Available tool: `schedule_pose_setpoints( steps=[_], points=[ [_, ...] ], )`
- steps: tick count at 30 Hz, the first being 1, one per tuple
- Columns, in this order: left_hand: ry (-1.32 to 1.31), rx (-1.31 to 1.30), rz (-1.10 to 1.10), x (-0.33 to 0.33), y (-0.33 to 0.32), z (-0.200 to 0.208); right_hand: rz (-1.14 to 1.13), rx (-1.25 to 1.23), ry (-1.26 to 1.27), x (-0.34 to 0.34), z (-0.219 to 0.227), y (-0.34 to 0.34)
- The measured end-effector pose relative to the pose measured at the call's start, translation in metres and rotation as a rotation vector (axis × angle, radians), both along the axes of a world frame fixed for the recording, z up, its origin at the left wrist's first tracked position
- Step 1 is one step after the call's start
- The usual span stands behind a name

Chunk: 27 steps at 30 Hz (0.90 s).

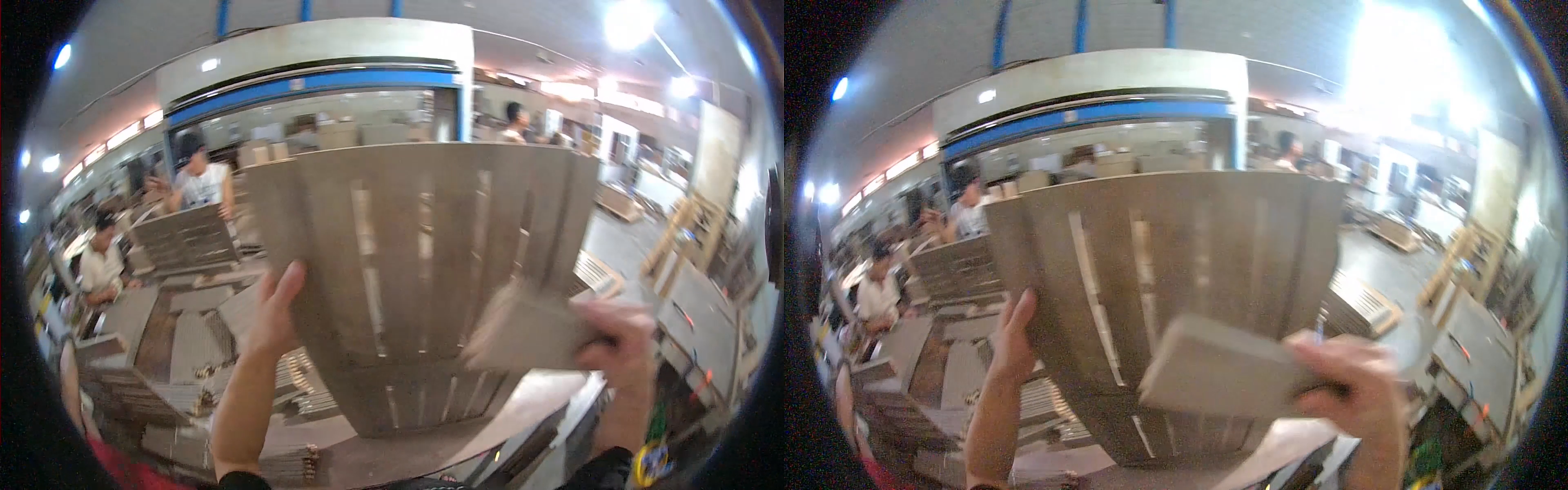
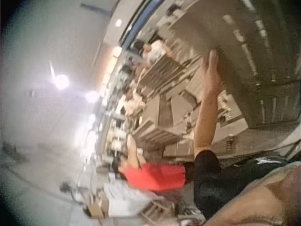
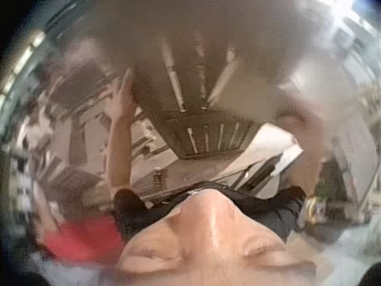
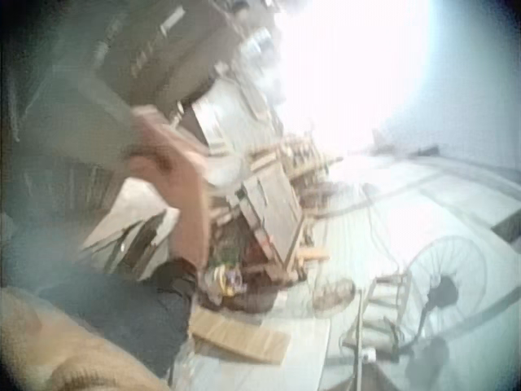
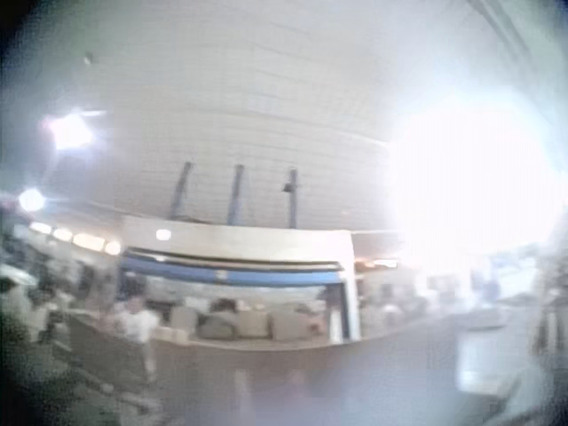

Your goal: The person picks up large wooden slats from a table and aligns them with a frame component by hand, fitting the pieces together before moving the assembly aside.

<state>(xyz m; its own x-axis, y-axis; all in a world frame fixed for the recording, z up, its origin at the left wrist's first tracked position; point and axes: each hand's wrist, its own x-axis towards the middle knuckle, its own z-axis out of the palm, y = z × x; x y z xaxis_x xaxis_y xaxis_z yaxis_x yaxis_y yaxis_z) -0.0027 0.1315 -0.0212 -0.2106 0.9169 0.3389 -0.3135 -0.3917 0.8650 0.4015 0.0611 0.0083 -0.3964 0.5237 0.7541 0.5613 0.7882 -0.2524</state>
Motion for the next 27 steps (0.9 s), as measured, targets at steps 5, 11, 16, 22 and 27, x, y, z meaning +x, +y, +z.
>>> schedule_pose_setpoints(
  steps=[5, 11, 16, 22, 27],
  points=[
    [0.054, 0.227, 0.171, -0.023, 0.017, 0.055, -0.274, 0.521, -0.042, -0.031, 0.128, 0.011],
    [0.107, 0.459, -0.094, -0.015, -0.001, 0.109, 0.065, 0.597, -0.171, -0.136, 0.199, 0.07],
    [0.268, 0.603, 0.074, -0.025, 0.001, 0.095, 0.089, 0.28, -0.359, -0.174, 0.208, 0.06],
    [0.514, 0.651, 0.404, -0.031, 0.007, 0.091, 0.085, 0.43, -0.368, -0.184, 0.207, 0.071],
    [0.293, 0.653, 0.283, -0.004, -0.021, 0.109, 0.139, 0.344, -0.213, -0.174, 0.203, 0.075]
  ],
)
